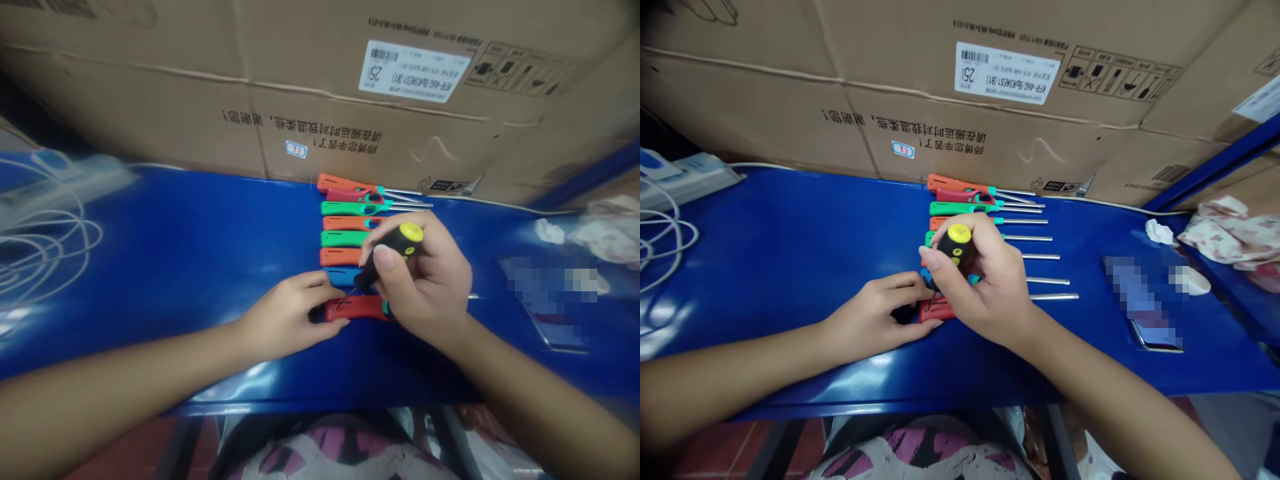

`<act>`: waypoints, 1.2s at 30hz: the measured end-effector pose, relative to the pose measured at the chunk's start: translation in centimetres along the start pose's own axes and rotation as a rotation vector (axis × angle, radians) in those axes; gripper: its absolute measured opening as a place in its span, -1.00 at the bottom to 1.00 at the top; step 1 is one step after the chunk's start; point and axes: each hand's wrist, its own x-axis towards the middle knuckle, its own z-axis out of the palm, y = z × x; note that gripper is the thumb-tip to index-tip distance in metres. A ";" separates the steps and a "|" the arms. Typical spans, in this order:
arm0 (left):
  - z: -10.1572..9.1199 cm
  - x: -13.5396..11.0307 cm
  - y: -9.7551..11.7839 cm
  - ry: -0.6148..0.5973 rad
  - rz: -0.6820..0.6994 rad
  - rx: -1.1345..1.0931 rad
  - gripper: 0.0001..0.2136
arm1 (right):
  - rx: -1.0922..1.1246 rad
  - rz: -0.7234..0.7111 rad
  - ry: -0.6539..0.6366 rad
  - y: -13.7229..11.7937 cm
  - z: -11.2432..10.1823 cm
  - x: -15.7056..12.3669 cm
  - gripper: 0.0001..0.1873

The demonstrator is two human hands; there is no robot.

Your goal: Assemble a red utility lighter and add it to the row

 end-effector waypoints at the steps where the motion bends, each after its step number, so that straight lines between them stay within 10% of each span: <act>1: 0.0 0.0 0.0 -0.004 -0.006 -0.006 -0.86 | -0.012 0.001 -0.009 0.0 0.1 0.0 -0.89; 9: 0.1 -0.1 -0.3 -0.061 -0.062 -0.016 -0.79 | -0.132 -0.064 -0.050 -0.5 0.3 -0.1 -0.89; 19: 0.1 -0.2 -0.2 -0.021 -0.022 -0.003 -0.88 | -0.944 -0.260 -0.060 -3.8 -0.2 0.7 -0.75; 27: 0.0 -0.3 -0.3 -0.081 -0.042 0.007 -0.82 | -0.665 -0.315 -0.478 -4.1 -0.9 2.2 -0.60; 32: -0.2 -0.3 -0.1 -0.096 -0.036 0.034 -0.86 | -0.707 -0.356 -0.402 -3.4 -1.1 2.6 -0.81; 36: -0.3 -0.4 0.1 -0.093 0.034 0.085 -0.89 | -0.652 -0.346 -0.437 -3.0 -1.4 2.7 -0.61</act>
